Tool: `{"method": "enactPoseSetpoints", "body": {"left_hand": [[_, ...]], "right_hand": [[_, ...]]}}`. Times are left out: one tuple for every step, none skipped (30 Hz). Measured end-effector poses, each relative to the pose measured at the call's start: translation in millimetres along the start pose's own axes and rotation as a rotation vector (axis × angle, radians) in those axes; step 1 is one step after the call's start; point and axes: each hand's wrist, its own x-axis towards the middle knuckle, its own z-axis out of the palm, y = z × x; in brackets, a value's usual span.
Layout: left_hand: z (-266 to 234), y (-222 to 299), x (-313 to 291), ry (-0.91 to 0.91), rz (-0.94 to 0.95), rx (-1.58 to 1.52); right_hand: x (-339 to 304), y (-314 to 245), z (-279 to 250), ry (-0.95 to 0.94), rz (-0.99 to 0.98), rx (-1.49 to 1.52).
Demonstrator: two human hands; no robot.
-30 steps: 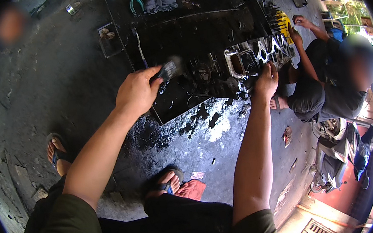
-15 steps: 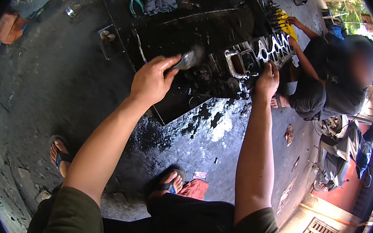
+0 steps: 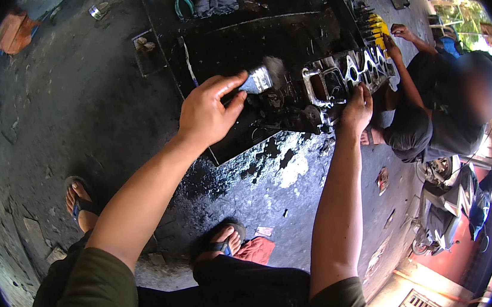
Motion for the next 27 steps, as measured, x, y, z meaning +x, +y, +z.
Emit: {"method": "enactPoseSetpoints", "body": {"left_hand": [[0.9, 2.3, -0.4, -0.041, -0.082, 0.042], [1.4, 3.0, -0.5, -0.018, -0.041, 0.066], [2.5, 4.2, -1.2, -0.034, -0.059, 0.095], [3.0, 3.5, -2.1, 0.025, -0.041, 0.12], [3.4, 2.0, -2.3, -0.053, -0.091, 0.091], [3.4, -0.1, -4.6, -0.065, -0.103, 0.061], [3.6, -3.4, -6.8, -0.147, -0.132, 0.023], [2.6, -8.4, -9.4, -0.099, -0.107, 0.136], [1.4, -15.2, -11.1, 0.011, -0.078, 0.129], [1.2, -21.4, -16.9, 0.013, -0.046, 0.223], [0.5, -29.3, -19.8, 0.038, -0.036, 0.329], [2.0, -35.6, -27.5, 0.002, -0.041, 0.376], [3.2, -41.5, -34.9, -0.124, -0.035, 0.484], [4.6, -46.6, -39.7, -0.178, 0.024, 0.592], [5.4, -49.6, -44.3, -0.257, 0.08, 0.702], [6.1, -50.7, -46.5, -0.4, 0.115, 0.786], [6.3, -48.9, -48.5, -0.368, 0.038, 0.729], [5.9, -45.3, -47.4, -0.397, -0.063, 0.677], [5.6, -39.3, -45.4, -0.482, -0.183, 0.594], [4.3, -32.2, -41.1, -0.351, -0.3, 0.504], [2.0, -23.4, -36.5, -0.296, -0.301, 0.395], [-0.7, -14.3, -30.7, -0.241, -0.289, 0.267], [-1.9, -7.4, -24.9, -0.104, -0.245, 0.16], [0.8, -0.2, -19.9, -0.092, -0.14, 0.061], [2.2, 4.1, -15.0, 0.043, 0.044, -0.03], [3.8, 5.7, -12.0, -0.025, 0.062, 0.0], [7.3, 6.6, -9.3, -0.06, 0.018, 0.003]], "right_hand": [[0.0, 1.3, -2.0, -0.028, -0.032, -0.037], [1.9, 2.3, -0.9, -0.039, -0.094, -0.097], [2.7, 3.6, -1.8, -0.018, -0.165, -0.223], [2.9, 5.4, -1.5, -0.025, -0.051, -0.042], [3.7, 6.7, -1.3, -0.046, -0.007, 0.004], [3.4, 8.2, -1.0, -0.063, -0.03, 0.005], [4.2, 8.8, -0.1, -0.041, -0.032, -0.045], [4.8, 9.2, 0.4, -0.053, -0.002, 0.055], [5.5, 9.6, 1.2, -0.028, 0.055, 0.093], [5.7, 10.2, 0.7, -0.019, 0.045, 0.119], [7.3, 10.4, 0.9, -0.033, 0.035, 0.08], [6.6, 11.8, -0.2, -0.063, -0.034, 0.025], [7.6, 12.6, -1.2, -0.049, -0.044, -0.104], [8.0, 13.7, -2.4, -0.033, -0.103, -0.14], [9.0, 15.2, -2.9, -0.065, -0.155, -0.135], [9.9, 17.2, -5.1, -0.07, -0.217, -0.213], [10.7, 19.6, -6.9, -0.054, -0.295, -0.333], [12.3, 22.4, -6.5, -0.084, -0.297, -0.297], [13.5, 25.1, -6.7, -0.088, -0.312, -0.304], [14.3, 27.5, -8.1, -0.094, -0.327, -0.314], [15.0, 28.9, -9.6, -0.079, -0.367, -0.376], [15.0, 29.9, -9.4, -0.071, -0.451, -0.493], [15.6, 28.8, -10.0, -0.084, -0.473, -0.48], [13.8, 27.8, -8.7, -0.093, -0.339, -0.315], [12.8, 24.7, -7.8, -0.09, -0.284, -0.262], [11.0, 20.9, -6.7, -0.085, -0.229, -0.208], [8.9, 16.5, -5.0, -0.079, -0.243, -0.237]]}}
